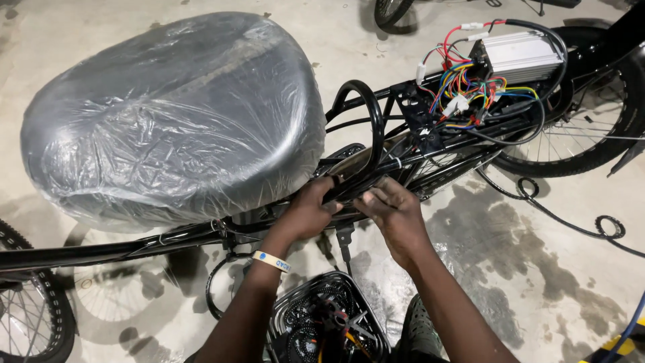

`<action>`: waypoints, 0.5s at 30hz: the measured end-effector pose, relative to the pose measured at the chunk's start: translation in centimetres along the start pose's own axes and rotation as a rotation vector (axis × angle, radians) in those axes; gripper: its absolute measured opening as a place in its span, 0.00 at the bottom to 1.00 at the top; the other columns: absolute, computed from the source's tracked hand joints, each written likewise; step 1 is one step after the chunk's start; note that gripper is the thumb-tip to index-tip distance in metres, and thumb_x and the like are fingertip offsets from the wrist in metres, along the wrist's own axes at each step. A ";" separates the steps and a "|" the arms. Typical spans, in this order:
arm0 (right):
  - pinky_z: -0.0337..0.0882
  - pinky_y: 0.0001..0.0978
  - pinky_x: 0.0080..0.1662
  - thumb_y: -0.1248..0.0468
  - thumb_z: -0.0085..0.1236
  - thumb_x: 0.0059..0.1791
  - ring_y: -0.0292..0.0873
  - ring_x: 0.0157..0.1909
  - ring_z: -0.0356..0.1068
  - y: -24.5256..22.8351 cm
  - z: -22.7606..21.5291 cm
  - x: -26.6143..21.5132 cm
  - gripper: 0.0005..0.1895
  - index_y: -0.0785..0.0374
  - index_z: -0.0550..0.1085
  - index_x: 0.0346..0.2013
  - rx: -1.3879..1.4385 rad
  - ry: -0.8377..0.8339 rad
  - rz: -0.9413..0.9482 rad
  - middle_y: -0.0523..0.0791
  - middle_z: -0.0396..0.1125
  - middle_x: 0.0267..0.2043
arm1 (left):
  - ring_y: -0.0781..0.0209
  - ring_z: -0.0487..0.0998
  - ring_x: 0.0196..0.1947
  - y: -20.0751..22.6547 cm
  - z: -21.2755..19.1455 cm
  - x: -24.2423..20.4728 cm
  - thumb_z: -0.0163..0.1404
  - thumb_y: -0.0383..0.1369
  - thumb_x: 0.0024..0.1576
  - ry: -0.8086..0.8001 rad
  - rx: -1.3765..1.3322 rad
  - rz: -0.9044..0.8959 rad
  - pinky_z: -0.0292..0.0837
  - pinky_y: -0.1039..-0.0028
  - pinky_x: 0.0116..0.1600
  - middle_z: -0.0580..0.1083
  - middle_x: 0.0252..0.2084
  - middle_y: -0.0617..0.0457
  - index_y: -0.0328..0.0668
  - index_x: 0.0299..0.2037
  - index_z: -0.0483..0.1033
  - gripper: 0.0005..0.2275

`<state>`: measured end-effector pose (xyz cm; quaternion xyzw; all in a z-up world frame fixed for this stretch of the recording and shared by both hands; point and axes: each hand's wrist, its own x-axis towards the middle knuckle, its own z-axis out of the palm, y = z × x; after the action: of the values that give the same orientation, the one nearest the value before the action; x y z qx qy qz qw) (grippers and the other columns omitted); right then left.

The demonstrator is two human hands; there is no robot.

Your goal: The person is assembling the electrical components of an electric bicycle. They connect a silver controller box to the wiring harness and secure the wires to the frame using zip ties.

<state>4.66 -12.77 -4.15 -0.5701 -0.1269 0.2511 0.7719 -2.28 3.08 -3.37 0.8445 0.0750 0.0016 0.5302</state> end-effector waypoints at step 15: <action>0.76 0.41 0.49 0.80 0.45 0.44 0.45 0.37 0.73 1.4 1.6 1.8 0.12 0.70 0.68 0.41 0.357 0.171 0.053 0.57 0.70 0.46 | 0.31 0.52 0.67 -4.4 0.5 0.3 0.53 0.34 0.54 -0.023 0.199 0.059 0.50 0.45 0.67 0.54 0.66 0.31 0.38 0.68 0.50 0.33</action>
<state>5.09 -10.15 -5.08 -0.4463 0.0005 0.2405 0.8620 -2.51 4.49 -7.52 0.8949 0.0441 0.0001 0.4441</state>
